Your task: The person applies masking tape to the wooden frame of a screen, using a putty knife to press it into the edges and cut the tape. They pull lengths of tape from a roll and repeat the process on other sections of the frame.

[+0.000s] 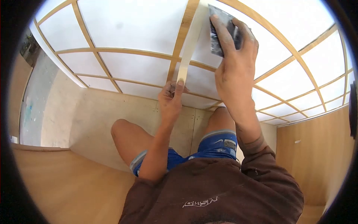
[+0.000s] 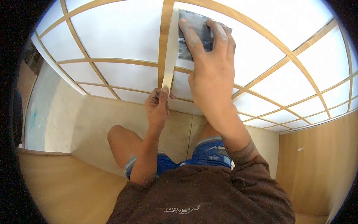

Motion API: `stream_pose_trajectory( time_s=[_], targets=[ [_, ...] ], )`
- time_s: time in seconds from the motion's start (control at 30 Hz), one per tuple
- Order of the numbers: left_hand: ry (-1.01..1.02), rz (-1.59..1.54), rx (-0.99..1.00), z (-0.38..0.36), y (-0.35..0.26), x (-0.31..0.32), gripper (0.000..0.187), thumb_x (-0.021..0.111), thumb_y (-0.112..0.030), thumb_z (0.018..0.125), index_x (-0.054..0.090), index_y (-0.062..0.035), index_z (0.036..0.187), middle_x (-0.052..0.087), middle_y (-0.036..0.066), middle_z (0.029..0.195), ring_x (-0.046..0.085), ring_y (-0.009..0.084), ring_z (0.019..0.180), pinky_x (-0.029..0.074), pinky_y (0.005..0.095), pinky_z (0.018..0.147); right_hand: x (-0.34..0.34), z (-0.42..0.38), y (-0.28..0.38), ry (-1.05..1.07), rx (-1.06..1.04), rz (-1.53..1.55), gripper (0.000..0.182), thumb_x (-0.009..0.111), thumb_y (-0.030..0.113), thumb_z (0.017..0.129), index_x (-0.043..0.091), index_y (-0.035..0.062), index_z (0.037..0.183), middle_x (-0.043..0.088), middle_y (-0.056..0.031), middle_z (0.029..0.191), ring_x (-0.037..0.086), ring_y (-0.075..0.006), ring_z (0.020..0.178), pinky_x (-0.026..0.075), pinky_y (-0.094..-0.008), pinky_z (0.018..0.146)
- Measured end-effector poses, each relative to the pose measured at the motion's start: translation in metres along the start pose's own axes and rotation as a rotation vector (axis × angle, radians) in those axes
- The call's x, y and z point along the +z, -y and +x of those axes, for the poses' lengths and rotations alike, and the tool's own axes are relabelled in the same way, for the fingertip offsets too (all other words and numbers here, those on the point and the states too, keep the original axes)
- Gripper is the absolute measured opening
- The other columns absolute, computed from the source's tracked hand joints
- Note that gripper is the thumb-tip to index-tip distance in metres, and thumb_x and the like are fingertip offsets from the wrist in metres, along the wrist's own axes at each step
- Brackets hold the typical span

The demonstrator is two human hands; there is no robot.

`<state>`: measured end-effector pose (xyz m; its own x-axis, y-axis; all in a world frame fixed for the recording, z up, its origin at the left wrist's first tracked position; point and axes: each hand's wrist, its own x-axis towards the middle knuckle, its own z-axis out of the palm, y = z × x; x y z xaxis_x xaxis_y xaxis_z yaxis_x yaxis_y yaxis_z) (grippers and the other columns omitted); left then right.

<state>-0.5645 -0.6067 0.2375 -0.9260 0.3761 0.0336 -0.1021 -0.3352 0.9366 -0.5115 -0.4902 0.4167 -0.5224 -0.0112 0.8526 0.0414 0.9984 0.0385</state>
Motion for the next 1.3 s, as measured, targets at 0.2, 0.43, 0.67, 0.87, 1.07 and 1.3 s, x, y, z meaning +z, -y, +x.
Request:
stream_pose_trajectory(
  time_s=[0.2, 0.43, 0.67, 0.87, 1.07, 1.3],
  targets=[
    [-0.020, -0.060, 0.071, 0.001, 0.002, 0.006, 0.030, 0.067, -0.028, 0.104, 0.067, -0.0025, 0.090, 0.071, 0.003, 0.079, 0.058, 0.0047, 0.074, 0.046, 0.0228, 0.073, 0.019, 0.006, 0.006, -0.049, 0.054, -0.052, 0.084, 0.064, -0.016, 0.069, 0.062, 0.0232, 0.143, 0.046, -0.0247, 0.143, 0.041, -0.0526, 0.132, 0.044, -0.0553, 0.110],
    [-0.002, -0.044, 0.056, 0.002, 0.003, 0.003, 0.029, 0.066, -0.027, 0.105, 0.067, -0.0029, 0.089, 0.069, 0.000, 0.077, 0.053, 0.0029, 0.069, 0.042, 0.0220, 0.067, 0.028, 0.006, 0.009, -0.048, 0.049, -0.021, 0.083, 0.064, -0.014, 0.071, 0.057, 0.0211, 0.147, 0.038, -0.0276, 0.149, 0.036, -0.0522, 0.136, 0.038, -0.0583, 0.113],
    [-0.029, -0.090, 0.046, -0.001, 0.005, 0.008, 0.030, 0.067, -0.030, 0.105, 0.067, -0.0036, 0.089, 0.064, -0.004, 0.074, 0.040, -0.0006, 0.058, 0.029, 0.0198, 0.053, 0.026, 0.004, 0.011, 0.156, 0.094, 0.036, 0.093, 0.056, -0.021, 0.070, 0.044, 0.0142, 0.156, 0.023, -0.0357, 0.153, 0.021, -0.0595, 0.141, 0.025, -0.0653, 0.120],
    [-0.023, -0.085, 0.102, 0.002, 0.013, 0.005, 0.030, 0.067, -0.031, 0.104, 0.068, -0.0036, 0.091, 0.062, -0.005, 0.072, 0.035, -0.0006, 0.055, 0.025, 0.0206, 0.049, 0.020, -0.003, 0.019, 0.246, 0.122, 0.023, 0.084, 0.058, -0.015, 0.078, 0.044, 0.0132, 0.156, 0.027, -0.0350, 0.151, 0.026, -0.0575, 0.139, 0.029, -0.0647, 0.117],
    [-0.023, -0.117, 0.098, 0.001, 0.010, 0.007, 0.029, 0.067, -0.029, 0.105, 0.068, -0.0035, 0.091, 0.060, -0.006, 0.070, 0.035, -0.0009, 0.054, 0.025, 0.0200, 0.049, 0.046, -0.030, 0.009, 0.043, 0.075, 0.013, 0.081, 0.062, -0.010, 0.076, 0.053, 0.0225, 0.151, 0.036, -0.0266, 0.151, 0.036, -0.0521, 0.135, 0.037, -0.0578, 0.112],
    [-0.024, -0.062, 0.128, 0.002, 0.011, 0.006, 0.029, 0.065, -0.031, 0.105, 0.061, -0.0087, 0.087, 0.047, -0.006, 0.061, 0.037, 0.0021, 0.047, 0.030, 0.0221, 0.042, 0.059, -0.040, 0.007, 0.046, 0.068, -0.008, 0.078, 0.061, -0.005, 0.080, 0.052, 0.0231, 0.152, 0.036, -0.0264, 0.152, 0.036, -0.0518, 0.135, 0.037, -0.0577, 0.113]
  ],
)
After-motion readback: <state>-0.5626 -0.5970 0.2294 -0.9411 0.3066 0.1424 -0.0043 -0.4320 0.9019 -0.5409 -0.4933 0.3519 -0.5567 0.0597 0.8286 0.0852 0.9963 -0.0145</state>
